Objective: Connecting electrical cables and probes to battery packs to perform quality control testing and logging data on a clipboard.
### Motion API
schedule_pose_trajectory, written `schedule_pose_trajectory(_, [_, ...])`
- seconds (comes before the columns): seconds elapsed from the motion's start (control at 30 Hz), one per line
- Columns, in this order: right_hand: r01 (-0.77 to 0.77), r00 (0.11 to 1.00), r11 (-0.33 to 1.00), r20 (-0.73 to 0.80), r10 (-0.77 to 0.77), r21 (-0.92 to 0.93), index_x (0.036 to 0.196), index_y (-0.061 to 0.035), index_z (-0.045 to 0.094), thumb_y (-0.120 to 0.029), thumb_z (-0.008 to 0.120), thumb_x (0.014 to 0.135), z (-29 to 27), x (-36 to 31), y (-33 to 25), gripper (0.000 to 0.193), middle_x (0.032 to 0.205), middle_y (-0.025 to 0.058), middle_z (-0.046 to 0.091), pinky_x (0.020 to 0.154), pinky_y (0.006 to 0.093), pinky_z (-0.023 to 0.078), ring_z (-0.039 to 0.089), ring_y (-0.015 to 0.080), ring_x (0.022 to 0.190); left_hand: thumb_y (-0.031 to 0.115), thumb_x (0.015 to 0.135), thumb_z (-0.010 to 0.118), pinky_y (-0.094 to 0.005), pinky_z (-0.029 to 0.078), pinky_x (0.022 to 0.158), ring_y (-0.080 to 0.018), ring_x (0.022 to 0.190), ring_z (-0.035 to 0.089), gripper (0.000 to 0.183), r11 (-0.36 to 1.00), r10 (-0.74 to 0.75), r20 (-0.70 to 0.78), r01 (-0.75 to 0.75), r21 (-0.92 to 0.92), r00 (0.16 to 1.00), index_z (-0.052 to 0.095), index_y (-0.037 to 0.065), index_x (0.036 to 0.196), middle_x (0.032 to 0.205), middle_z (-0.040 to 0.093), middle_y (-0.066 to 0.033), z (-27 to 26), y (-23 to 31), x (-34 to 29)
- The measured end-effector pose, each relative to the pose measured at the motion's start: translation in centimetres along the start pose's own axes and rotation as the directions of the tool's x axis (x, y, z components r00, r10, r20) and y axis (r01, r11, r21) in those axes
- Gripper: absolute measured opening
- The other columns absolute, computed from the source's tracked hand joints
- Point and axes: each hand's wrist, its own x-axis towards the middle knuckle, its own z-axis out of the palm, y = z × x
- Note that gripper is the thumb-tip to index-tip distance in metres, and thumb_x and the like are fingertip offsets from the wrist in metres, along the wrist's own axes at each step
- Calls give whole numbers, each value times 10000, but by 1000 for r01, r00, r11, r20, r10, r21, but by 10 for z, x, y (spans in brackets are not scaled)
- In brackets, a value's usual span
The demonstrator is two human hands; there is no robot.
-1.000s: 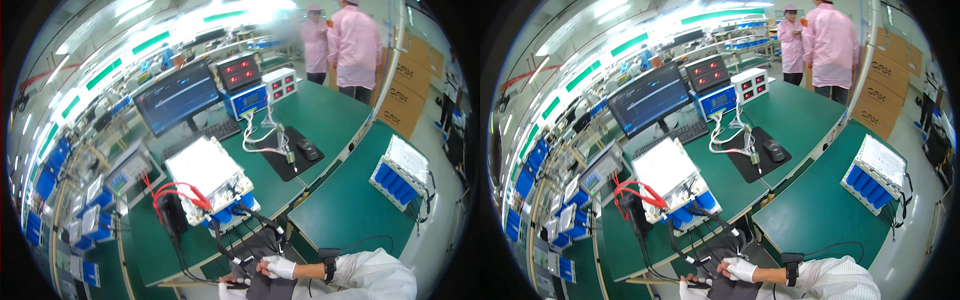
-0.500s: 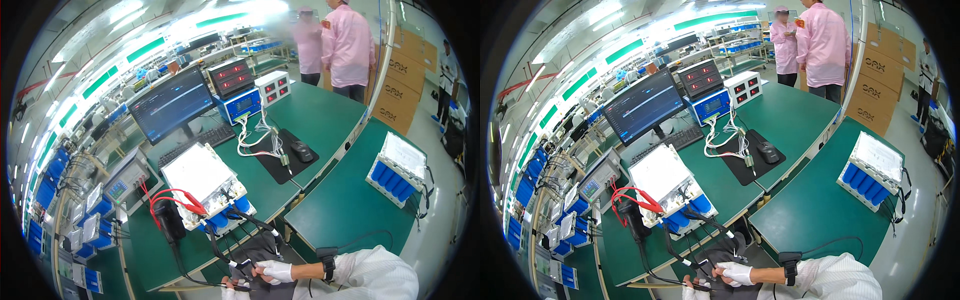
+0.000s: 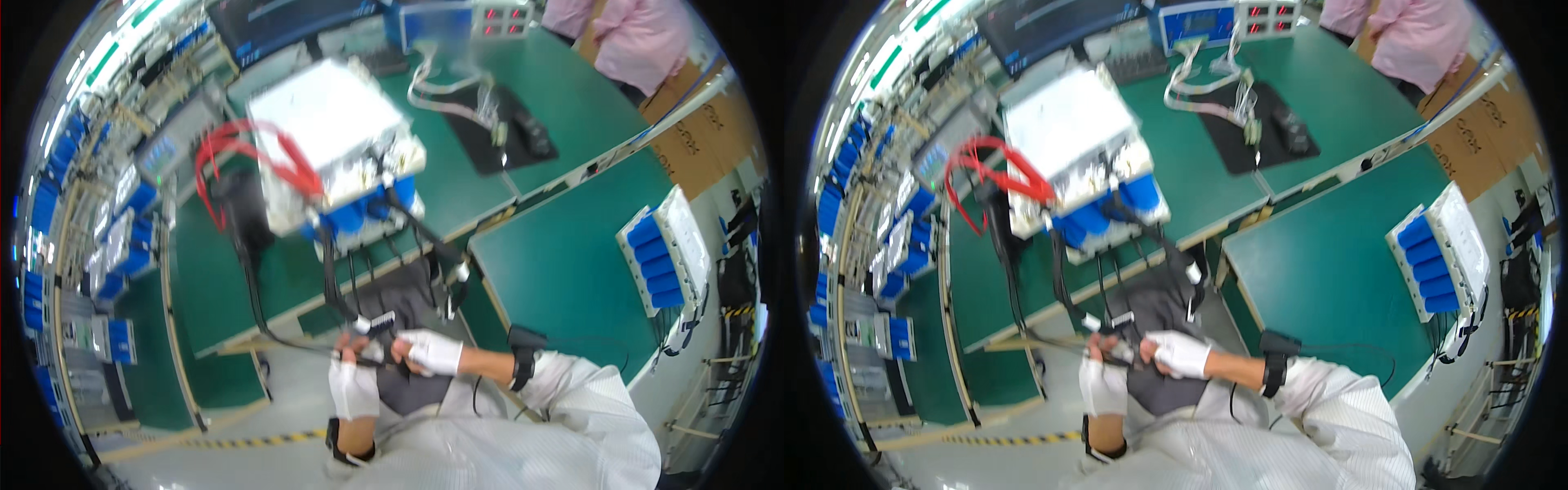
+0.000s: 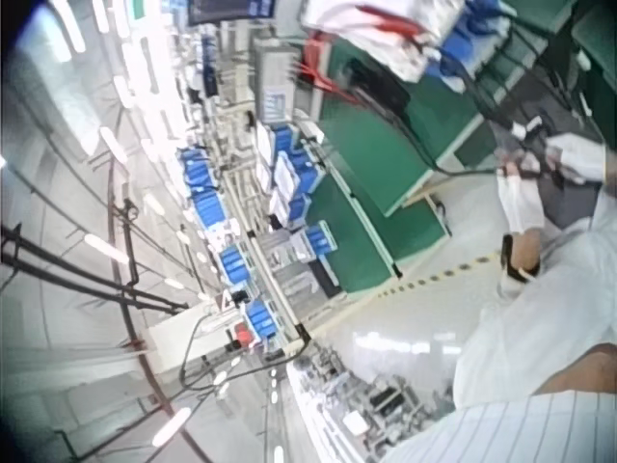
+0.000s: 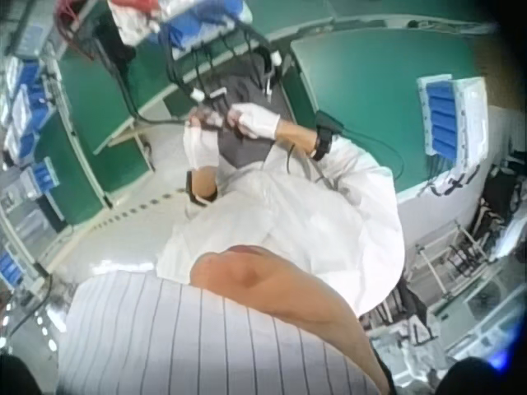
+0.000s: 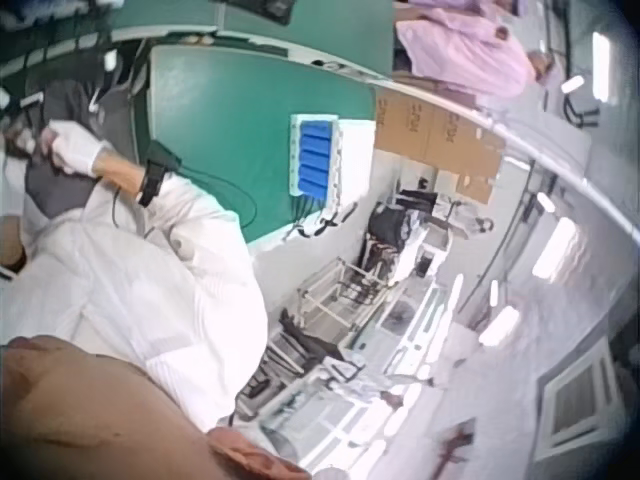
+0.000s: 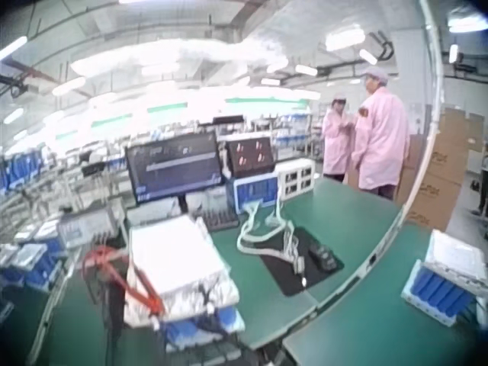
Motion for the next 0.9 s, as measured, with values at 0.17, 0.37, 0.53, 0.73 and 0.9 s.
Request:
schedule_pose_trajectory(0.17, [191,979,909,11,-202,-371,815,-54,522,-356,406,1007,-6,10,1,376,637,10,463,595,282,398,451,119,608,289,966,531,-386,479,848,-234,959,579,439,1000,-8,-67,8,-9,998,396,11,1278,1098,572,-143,-14,-6,2])
schedule_pose_trajectory(0.37, [127,988,916,-33,-151,-382,864,-38,540,-283,498,974,-1,6,10,272,673,21,502,598,284,398,450,117,630,315,947,567,-394,472,860,-232,962,589,433,999,-3,-43,1,-48,999,429,28,1240,1058,578,-125,-22,-6,-3])
schedule_pose_trajectory(0.53, [44,966,995,-251,-65,-86,935,-35,539,-175,506,956,5,5,10,145,689,10,539,547,241,388,446,74,590,316,963,536,-392,470,868,-232,943,581,329,999,50,-42,-51,-11,998,479,55,1153,1015,571,-107,-23,-10,-5])
schedule_pose_trajectory(0.73, [100,953,994,-293,-80,52,962,-36,527,-129,486,956,5,5,8,102,699,20,551,530,222,374,439,70,579,304,967,528,-383,464,881,-226,934,571,260,992,114,-5,-115,-61,993,510,67,1072,992,565,-97,-26,-17,-3])
schedule_pose_trajectory(0.9, [148,977,972,-180,-115,183,991,-39,525,-198,506,977,3,6,10,161,742,30,572,534,214,372,463,76,597,308,957,548,-371,465,870,-222,959,569,263,988,90,63,-81,-128,994,515,71,1065,1022,580,-106,-26,-18,1])
